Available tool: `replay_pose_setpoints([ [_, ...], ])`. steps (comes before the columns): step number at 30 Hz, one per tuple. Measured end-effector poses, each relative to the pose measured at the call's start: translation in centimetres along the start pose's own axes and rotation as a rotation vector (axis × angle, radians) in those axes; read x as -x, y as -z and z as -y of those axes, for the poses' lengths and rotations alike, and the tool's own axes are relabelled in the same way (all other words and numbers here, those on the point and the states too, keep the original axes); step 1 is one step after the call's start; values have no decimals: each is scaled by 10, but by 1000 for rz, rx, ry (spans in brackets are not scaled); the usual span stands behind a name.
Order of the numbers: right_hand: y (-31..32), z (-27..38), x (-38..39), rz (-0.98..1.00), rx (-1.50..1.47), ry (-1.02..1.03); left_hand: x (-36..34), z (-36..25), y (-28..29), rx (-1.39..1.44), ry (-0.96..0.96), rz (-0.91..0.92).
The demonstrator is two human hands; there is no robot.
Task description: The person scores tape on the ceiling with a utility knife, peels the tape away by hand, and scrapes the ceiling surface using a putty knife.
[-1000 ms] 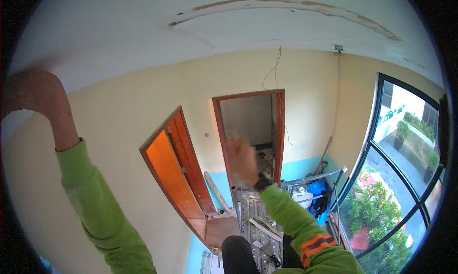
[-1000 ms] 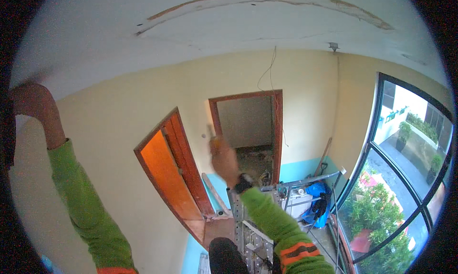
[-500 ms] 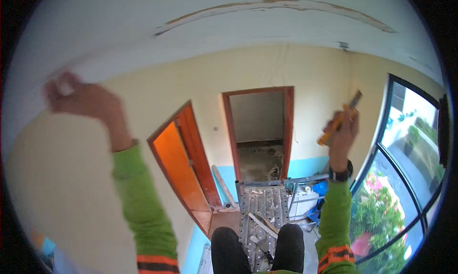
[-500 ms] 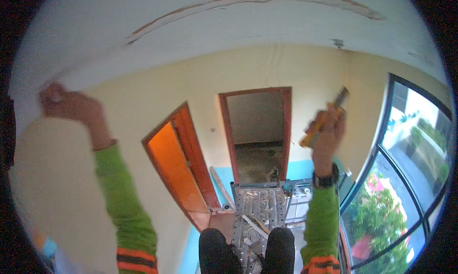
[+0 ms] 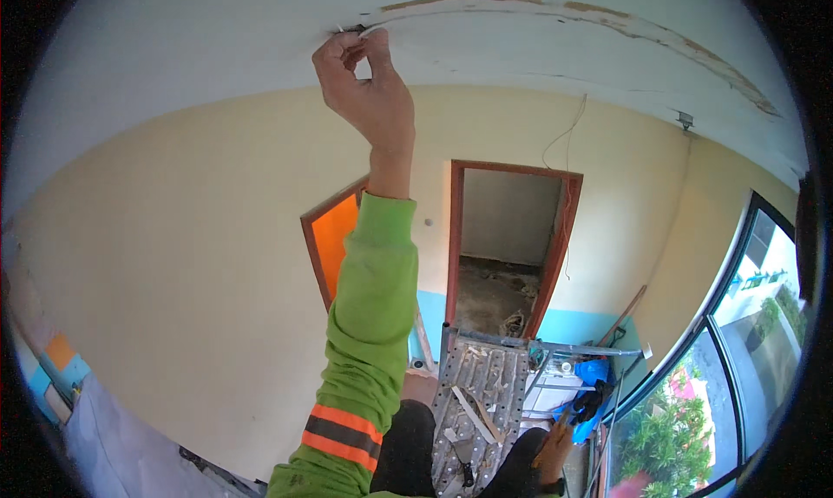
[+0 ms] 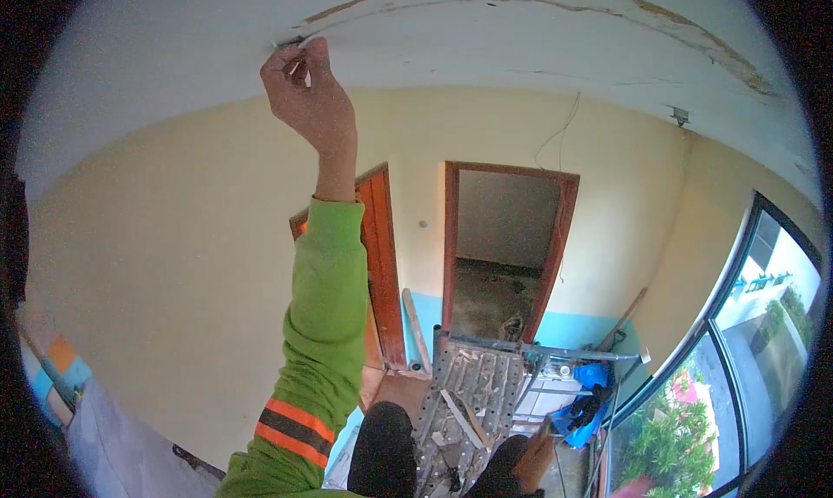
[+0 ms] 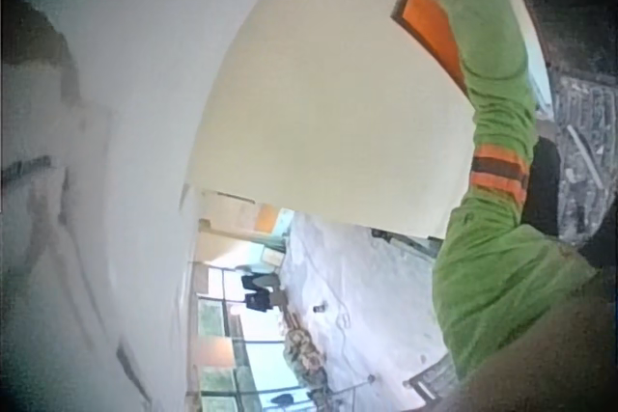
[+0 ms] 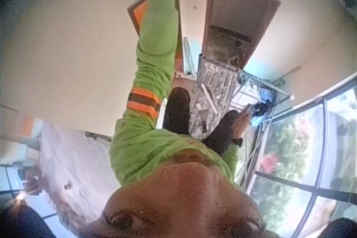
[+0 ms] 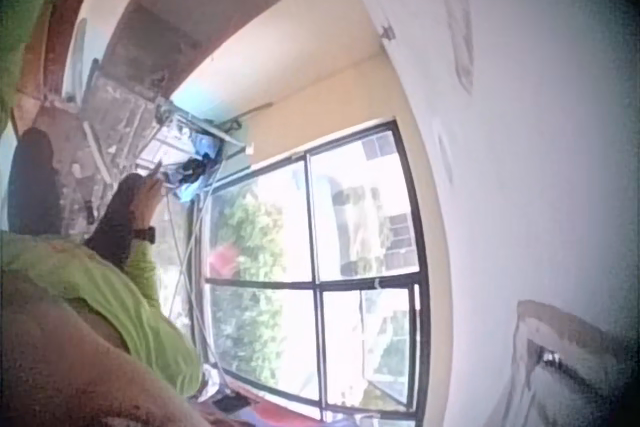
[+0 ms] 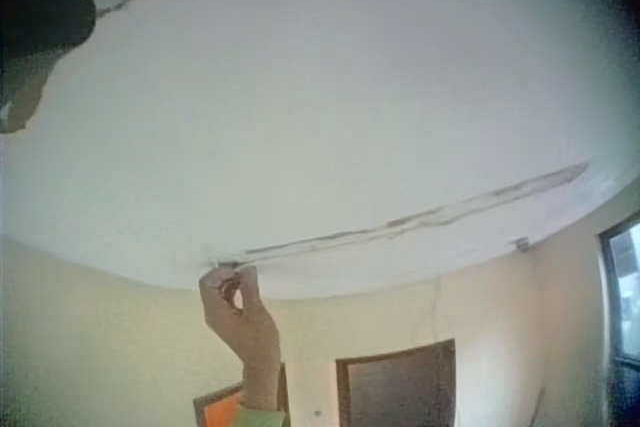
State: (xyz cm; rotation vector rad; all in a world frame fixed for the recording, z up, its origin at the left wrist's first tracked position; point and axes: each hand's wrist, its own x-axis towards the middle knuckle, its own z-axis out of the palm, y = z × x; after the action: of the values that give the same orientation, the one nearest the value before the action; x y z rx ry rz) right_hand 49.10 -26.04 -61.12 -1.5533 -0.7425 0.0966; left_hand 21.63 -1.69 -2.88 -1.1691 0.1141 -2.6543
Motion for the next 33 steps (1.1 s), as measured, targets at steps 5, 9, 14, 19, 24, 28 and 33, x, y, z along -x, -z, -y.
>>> replay_pose_setpoints([
  [5, 6, 41, 27, 55, -316, -266, 3, 1, 8, -193, -136, 53],
  [9, 5, 19, 28, 61, -418, -248, 10, -1, 2, -148, -176, 9],
  [14, 3, 10, 22, 108, -220, -201, 6, -13, 0, -188, -69, 1],
  [19, 7, 24, 22, 92, -263, -221, 5, -21, 4, -239, -107, 87],
  [24, 10, 21, 22, 105, -256, -190, 1, -26, 7, 5, 222, 69],
  [28, 8, 14, 22, 113, -185, -165, -7, -41, 18, 733, 854, -93],
  [33, 9, 34, 24, 125, -223, -180, -20, -29, 21, 1024, 1199, 113],
])
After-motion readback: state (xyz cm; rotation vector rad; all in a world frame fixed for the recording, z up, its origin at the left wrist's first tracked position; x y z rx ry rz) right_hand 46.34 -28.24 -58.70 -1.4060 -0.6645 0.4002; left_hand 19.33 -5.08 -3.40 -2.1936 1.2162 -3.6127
